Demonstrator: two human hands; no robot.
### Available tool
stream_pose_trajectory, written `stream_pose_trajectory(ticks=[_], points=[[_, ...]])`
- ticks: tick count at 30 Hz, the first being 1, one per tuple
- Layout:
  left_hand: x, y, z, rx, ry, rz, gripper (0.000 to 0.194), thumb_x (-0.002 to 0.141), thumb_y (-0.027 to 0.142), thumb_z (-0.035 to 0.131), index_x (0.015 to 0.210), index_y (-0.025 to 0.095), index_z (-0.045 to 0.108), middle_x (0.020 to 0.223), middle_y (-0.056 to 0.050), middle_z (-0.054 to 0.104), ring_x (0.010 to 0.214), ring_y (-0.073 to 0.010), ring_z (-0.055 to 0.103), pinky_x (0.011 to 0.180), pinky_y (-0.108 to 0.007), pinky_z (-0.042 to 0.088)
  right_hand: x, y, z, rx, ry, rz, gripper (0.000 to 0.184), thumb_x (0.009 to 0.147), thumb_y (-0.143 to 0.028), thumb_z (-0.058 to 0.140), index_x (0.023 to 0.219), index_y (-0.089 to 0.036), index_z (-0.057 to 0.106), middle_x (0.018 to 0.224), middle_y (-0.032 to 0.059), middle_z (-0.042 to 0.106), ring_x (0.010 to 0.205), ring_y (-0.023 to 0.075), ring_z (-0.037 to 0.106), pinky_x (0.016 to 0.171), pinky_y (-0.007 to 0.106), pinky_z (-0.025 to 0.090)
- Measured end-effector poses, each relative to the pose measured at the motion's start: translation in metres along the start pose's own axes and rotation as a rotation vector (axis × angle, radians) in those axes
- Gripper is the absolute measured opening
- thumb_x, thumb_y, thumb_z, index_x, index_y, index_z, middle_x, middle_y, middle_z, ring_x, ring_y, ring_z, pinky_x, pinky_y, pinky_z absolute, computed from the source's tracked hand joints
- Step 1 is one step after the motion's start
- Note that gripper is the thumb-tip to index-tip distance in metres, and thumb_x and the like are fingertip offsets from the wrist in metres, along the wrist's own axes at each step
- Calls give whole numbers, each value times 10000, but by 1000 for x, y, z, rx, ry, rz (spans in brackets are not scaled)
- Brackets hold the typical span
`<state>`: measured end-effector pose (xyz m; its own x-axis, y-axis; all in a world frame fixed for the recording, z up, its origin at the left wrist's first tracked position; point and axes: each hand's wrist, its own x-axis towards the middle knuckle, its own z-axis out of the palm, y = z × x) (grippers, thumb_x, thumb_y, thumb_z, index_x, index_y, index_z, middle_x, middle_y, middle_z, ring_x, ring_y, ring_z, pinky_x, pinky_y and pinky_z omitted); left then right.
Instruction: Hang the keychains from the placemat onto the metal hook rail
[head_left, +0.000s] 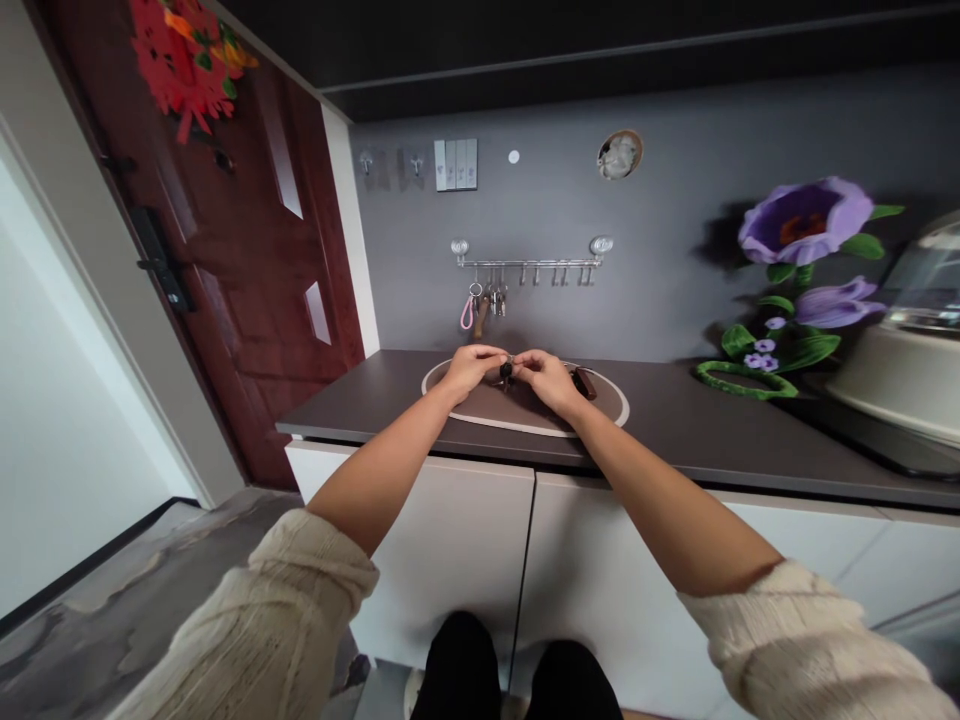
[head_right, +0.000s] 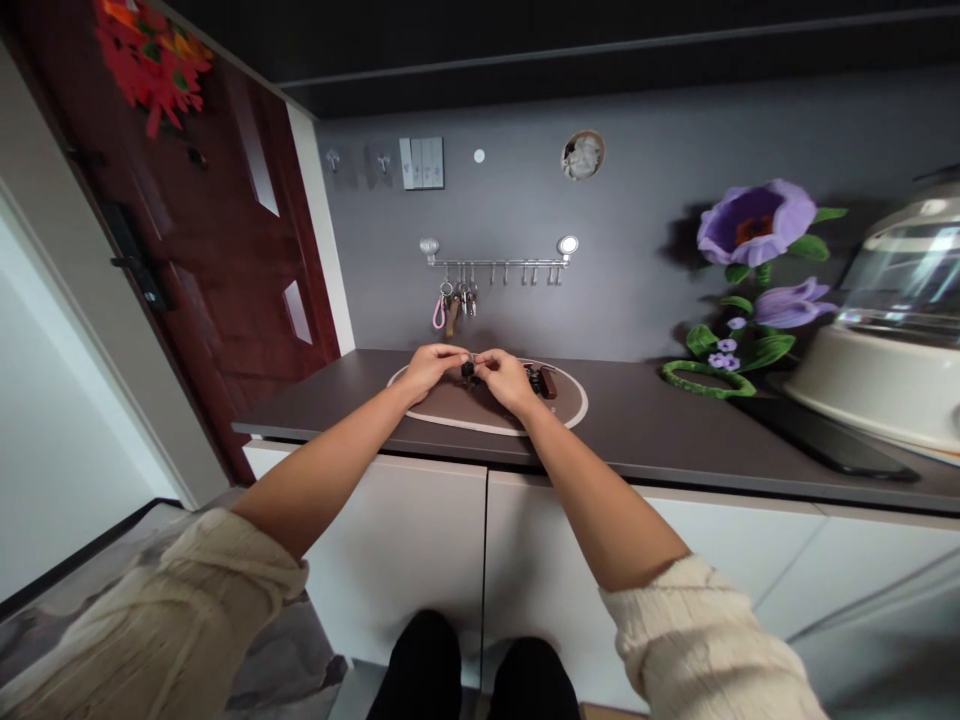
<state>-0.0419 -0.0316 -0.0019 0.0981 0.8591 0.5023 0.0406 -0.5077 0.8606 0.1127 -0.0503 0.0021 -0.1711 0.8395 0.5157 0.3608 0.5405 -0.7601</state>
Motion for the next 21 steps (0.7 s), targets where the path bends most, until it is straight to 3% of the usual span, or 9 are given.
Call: stream_pose_trajectory(ticks=[8, 21], points=[[1, -2, 1, -75, 20, -38, 281, 554, 298, 687, 787, 142, 679, 822, -60, 677, 793, -156, 587, 818, -309, 412, 2, 3, -1, 87, -26, -39, 246, 677, -343, 553, 813, -143, 600, 793, 30, 624, 685, 101, 537, 692, 239, 420], [-4, 1, 5, -136, -109, -76, 390, 575, 396, 672, 842, 111, 662, 771, -65, 659, 666, -121, 553, 685, -261, 409, 3, 8, -5, 48, 68, -115, 241, 684, -378, 518, 710, -145, 576, 691, 17, 576, 653, 122, 496, 658, 258, 395]])
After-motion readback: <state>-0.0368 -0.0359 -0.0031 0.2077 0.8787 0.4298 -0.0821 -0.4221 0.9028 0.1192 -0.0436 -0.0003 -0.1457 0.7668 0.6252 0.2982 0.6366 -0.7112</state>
